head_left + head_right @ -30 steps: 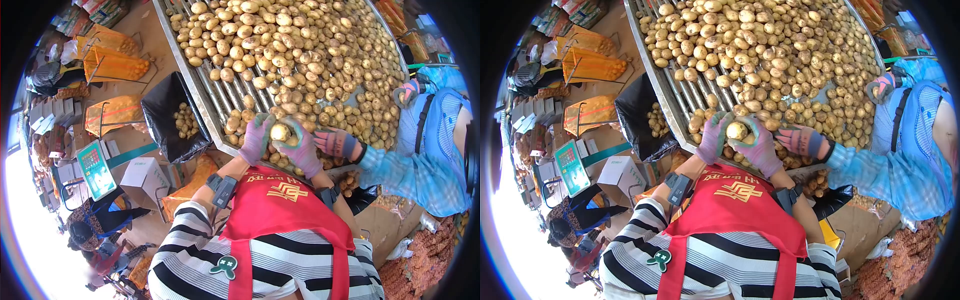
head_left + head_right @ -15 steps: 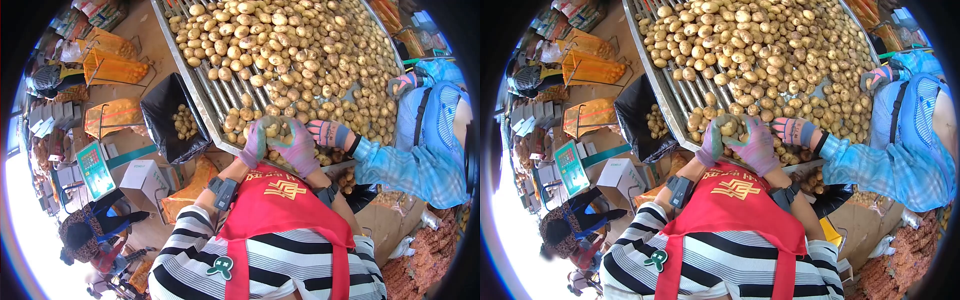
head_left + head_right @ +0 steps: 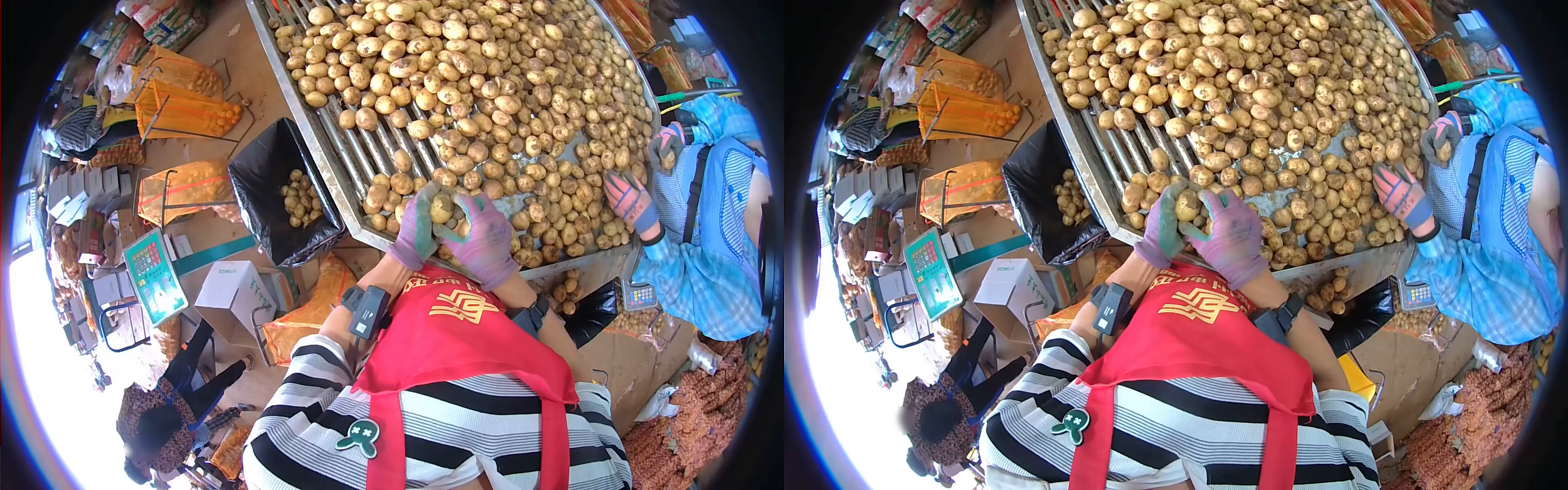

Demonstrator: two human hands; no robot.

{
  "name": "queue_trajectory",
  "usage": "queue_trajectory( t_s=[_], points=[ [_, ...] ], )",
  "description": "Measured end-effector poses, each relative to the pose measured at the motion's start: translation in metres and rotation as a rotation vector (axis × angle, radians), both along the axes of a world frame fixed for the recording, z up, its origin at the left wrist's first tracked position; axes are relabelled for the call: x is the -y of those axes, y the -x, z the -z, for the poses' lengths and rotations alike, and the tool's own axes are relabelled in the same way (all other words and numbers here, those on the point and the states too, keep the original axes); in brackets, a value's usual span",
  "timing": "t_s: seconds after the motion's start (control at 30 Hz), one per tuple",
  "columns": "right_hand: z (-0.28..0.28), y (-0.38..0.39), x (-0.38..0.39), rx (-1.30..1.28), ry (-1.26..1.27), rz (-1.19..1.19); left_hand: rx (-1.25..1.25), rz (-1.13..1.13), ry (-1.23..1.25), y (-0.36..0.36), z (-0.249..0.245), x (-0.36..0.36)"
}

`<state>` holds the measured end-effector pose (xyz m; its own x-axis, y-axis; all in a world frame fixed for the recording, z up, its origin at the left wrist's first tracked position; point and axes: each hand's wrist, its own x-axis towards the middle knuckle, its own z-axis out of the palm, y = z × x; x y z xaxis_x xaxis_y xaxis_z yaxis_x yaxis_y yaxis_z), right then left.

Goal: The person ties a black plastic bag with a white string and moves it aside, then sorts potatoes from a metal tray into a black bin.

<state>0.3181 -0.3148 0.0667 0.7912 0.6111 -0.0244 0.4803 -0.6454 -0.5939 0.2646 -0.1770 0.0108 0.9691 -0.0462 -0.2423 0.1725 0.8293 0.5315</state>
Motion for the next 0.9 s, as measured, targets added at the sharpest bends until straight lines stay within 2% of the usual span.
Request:
queue_trajectory(
  t_s=[0.07, 0.2, 0.27, 0.3, 0.37, 0.4, 0.53, 0.63, 0.67, 0.7, 0.73, 0.77, 0.8, 0.83, 0.87, 0.9],
  points=[
    [0.004, 0.001, 0.001, 0.008, -0.022, -0.002, -0.283, -0.103, 0.13, -0.006, -0.007, 0.004],
    [-0.003, 0.005, 0.0, -0.009, 0.004, -0.006, -0.235, -0.17, 0.18, -0.009, -0.016, 0.004],
    [0.004, 0.005, 0.0, -0.085, -0.075, 0.03, -0.269, -0.215, 0.02, -0.007, -0.012, 0.006],
    [0.008, 0.005, 0.0, -0.163, -0.152, 0.071, -0.272, -0.215, 0.017, -0.007, -0.005, 0.007],
    [0.015, 0.0, 0.004, -0.211, -0.163, 0.076, -0.224, -0.234, -0.147, -0.013, -0.001, 0.012],
    [0.016, -0.003, 0.006, -0.255, -0.17, 0.077, -0.224, -0.235, -0.048, -0.013, 0.0, 0.013],
    [0.013, -0.002, 0.006, -0.228, -0.158, 0.163, -0.338, -0.154, 0.015, -0.017, 0.001, 0.0],
    [0.02, -0.003, 0.007, -0.306, -0.238, 0.053, -0.352, -0.131, -0.474, -0.013, 0.006, 0.0],
    [0.016, -0.002, 0.006, -0.416, -0.37, 0.078, -0.239, -0.049, -0.531, -0.006, -0.003, -0.026],
    [0.012, -0.002, 0.006, -0.526, -0.501, 0.103, -0.328, -0.257, -0.485, -0.003, -0.008, -0.043],
    [0.008, -0.002, 0.007, -0.529, -0.502, 0.099, -0.308, -0.392, -0.556, 0.007, -0.004, -0.066],
    [0.004, -0.004, 0.01, -0.727, -0.514, 0.198, -0.564, -0.473, -0.823, 0.019, -0.003, -0.097],
    [0.003, -0.006, 0.012, -0.926, -0.522, 0.293, -0.626, -0.568, -0.826, 0.031, 0.0, -0.123],
    [0.004, -0.006, 0.014, -0.932, -0.525, 0.284, -0.688, -0.681, -1.202, 0.043, 0.021, -0.152],
    [0.006, -0.007, 0.016, -0.887, -0.519, 0.294, -0.86, -0.323, -1.748, 0.046, -0.01, -0.167],
    [0.01, -0.009, 0.021, -0.841, -0.51, 0.304, -0.927, -0.047, -2.173, 0.045, -0.021, -0.167]
  ],
)
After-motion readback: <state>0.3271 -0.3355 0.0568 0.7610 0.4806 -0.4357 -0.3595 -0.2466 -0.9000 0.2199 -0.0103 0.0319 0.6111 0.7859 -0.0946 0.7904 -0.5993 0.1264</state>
